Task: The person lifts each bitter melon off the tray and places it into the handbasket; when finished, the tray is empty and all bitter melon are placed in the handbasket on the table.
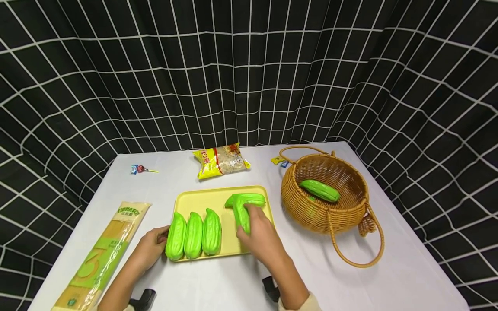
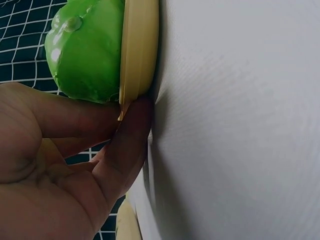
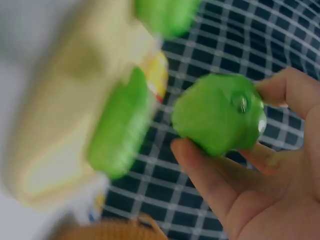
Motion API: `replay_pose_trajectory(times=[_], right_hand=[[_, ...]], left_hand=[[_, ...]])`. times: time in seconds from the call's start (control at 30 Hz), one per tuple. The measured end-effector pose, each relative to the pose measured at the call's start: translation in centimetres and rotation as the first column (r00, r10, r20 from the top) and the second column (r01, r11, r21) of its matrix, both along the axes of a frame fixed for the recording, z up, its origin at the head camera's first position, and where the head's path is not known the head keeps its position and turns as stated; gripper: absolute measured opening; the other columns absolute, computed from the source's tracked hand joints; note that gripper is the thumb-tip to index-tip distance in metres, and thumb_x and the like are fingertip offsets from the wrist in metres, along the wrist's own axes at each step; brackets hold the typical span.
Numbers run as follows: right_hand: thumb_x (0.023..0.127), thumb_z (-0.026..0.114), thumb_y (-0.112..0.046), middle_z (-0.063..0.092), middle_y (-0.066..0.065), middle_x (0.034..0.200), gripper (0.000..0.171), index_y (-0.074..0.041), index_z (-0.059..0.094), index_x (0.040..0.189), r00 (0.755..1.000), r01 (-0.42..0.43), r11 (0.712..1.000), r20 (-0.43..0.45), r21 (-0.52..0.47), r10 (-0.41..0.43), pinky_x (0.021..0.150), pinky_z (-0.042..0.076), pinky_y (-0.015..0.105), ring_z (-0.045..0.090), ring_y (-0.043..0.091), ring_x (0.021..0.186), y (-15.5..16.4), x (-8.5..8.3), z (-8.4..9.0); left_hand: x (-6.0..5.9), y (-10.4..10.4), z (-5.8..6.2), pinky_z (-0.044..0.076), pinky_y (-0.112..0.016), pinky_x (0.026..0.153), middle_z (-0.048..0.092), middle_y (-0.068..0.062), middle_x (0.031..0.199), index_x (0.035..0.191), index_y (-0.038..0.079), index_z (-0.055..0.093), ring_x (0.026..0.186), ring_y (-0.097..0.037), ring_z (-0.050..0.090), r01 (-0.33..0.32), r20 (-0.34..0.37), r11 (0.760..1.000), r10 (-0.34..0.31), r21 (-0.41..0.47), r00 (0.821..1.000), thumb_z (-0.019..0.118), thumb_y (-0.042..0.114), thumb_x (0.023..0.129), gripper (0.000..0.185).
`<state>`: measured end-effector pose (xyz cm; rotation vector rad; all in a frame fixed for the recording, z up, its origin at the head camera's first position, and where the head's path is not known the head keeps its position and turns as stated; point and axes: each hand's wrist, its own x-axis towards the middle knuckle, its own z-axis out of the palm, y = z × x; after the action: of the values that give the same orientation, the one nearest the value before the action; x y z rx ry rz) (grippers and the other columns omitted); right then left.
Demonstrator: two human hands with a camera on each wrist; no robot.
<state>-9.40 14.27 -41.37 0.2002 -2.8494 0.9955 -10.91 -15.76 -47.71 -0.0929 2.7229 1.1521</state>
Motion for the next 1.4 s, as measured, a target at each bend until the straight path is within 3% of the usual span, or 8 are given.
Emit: replay_pose_trajectory(times=[0.13,0.27,0.4,0.7,0.9,1.1,1.27,1.4], right_hand=[[0.081,0.068,-0.01,0.056,0.02,0.127,0.064,-0.003,0.043,0.139,0.981,0.107,0.993,-0.159,-0.046,-0.113,0.06,0.052,0.032,0.057,0.026,0.082,3.0,-0.2,3.0],[0.082,0.063,-0.004,0.043,0.021,0.145,0.062,-0.004,0.042,0.141,0.926,0.233,0.969,-0.284,-0.086,-0.248,0.076,0.053,0.052,0.055,0.039,0.103,6.5,-0.8,5.2],[0.085,0.057,0.002,0.033,0.021,0.152,0.061,-0.003,0.04,0.143,0.89,0.333,0.942,-0.313,-0.05,-0.331,0.092,0.044,0.065,0.046,0.048,0.122,9.9,-1.4,5.5],[0.089,0.047,0.0,0.034,0.031,0.148,0.05,0.003,0.044,0.14,0.933,0.313,0.946,-0.213,0.078,-0.291,0.101,0.031,0.07,0.034,0.057,0.13,13.0,-2.3,3.3],[0.093,0.042,-0.007,0.043,0.029,0.14,0.047,0.003,0.044,0.139,0.93,0.333,0.936,-0.199,0.11,-0.308,0.085,0.04,0.063,0.043,0.052,0.12,13.1,-2.6,2.7],[0.093,0.037,-0.007,0.043,0.031,0.14,0.047,0.004,0.045,0.138,0.93,0.342,0.933,-0.181,0.111,-0.319,0.1,0.033,0.067,0.038,0.054,0.127,12.9,-2.9,2.8],[0.086,0.044,0.004,0.046,0.032,0.136,0.046,0.005,0.051,0.132,0.88,0.36,0.932,-0.343,0.033,-0.328,0.108,0.025,0.065,0.035,0.051,0.13,11.2,-3.0,2.3],[0.077,0.054,0.01,0.048,0.03,0.131,0.047,0.007,0.055,0.124,0.83,0.243,0.97,-0.511,-0.029,-0.223,0.109,0.026,0.062,0.037,0.048,0.128,7.5,-3.0,1.8]], left_hand=[[0.1,0.0,0.0,0.053,-0.047,0.089,0.055,-0.03,0.129,0.135,-0.012,0.047,0.11,-0.041,0.06,0.003,-0.011,1.0,-0.003,-0.003,1.0,0.055,-0.006,0.092,0.045],[0.2,0.1,0.1,0.053,-0.048,0.089,0.056,-0.028,0.129,0.135,-0.011,0.048,0.11,-0.04,0.06,-0.008,-0.009,1.0,0.008,-0.007,1.0,0.055,-0.006,0.091,0.045],[0.2,0.0,0.1,0.053,-0.047,0.088,0.057,-0.028,0.127,0.134,-0.011,0.049,0.109,-0.039,0.061,-0.007,-0.018,1.0,0.007,-0.001,1.0,0.055,-0.007,0.091,0.044],[0.1,0.0,0.1,0.052,-0.048,0.09,0.056,-0.028,0.129,0.135,-0.011,0.048,0.11,-0.04,0.06,-0.004,0.003,1.0,0.004,-0.002,1.0,0.054,-0.007,0.092,0.044],[0.0,0.1,0.1,0.052,-0.047,0.089,0.056,-0.028,0.129,0.135,-0.01,0.048,0.11,-0.039,0.06,-0.015,0.003,1.0,0.015,0.008,1.0,0.054,-0.008,0.091,0.045],[0.0,0.1,-0.2,0.052,-0.048,0.09,0.057,-0.027,0.129,0.136,-0.01,0.048,0.112,-0.039,0.059,-0.034,0.001,0.999,0.034,0.02,0.999,0.054,-0.006,0.092,0.044],[-0.1,0.1,-0.2,0.051,-0.049,0.093,0.056,-0.027,0.13,0.136,-0.009,0.048,0.114,-0.041,0.058,-0.035,0.007,0.999,0.035,0.018,0.999,0.054,-0.005,0.092,0.045],[0.0,0.1,-0.1,0.05,-0.05,0.094,0.056,-0.027,0.131,0.136,-0.009,0.048,0.116,-0.042,0.057,-0.026,0.011,0.999,0.026,0.02,1.0,0.054,-0.006,0.092,0.045]])
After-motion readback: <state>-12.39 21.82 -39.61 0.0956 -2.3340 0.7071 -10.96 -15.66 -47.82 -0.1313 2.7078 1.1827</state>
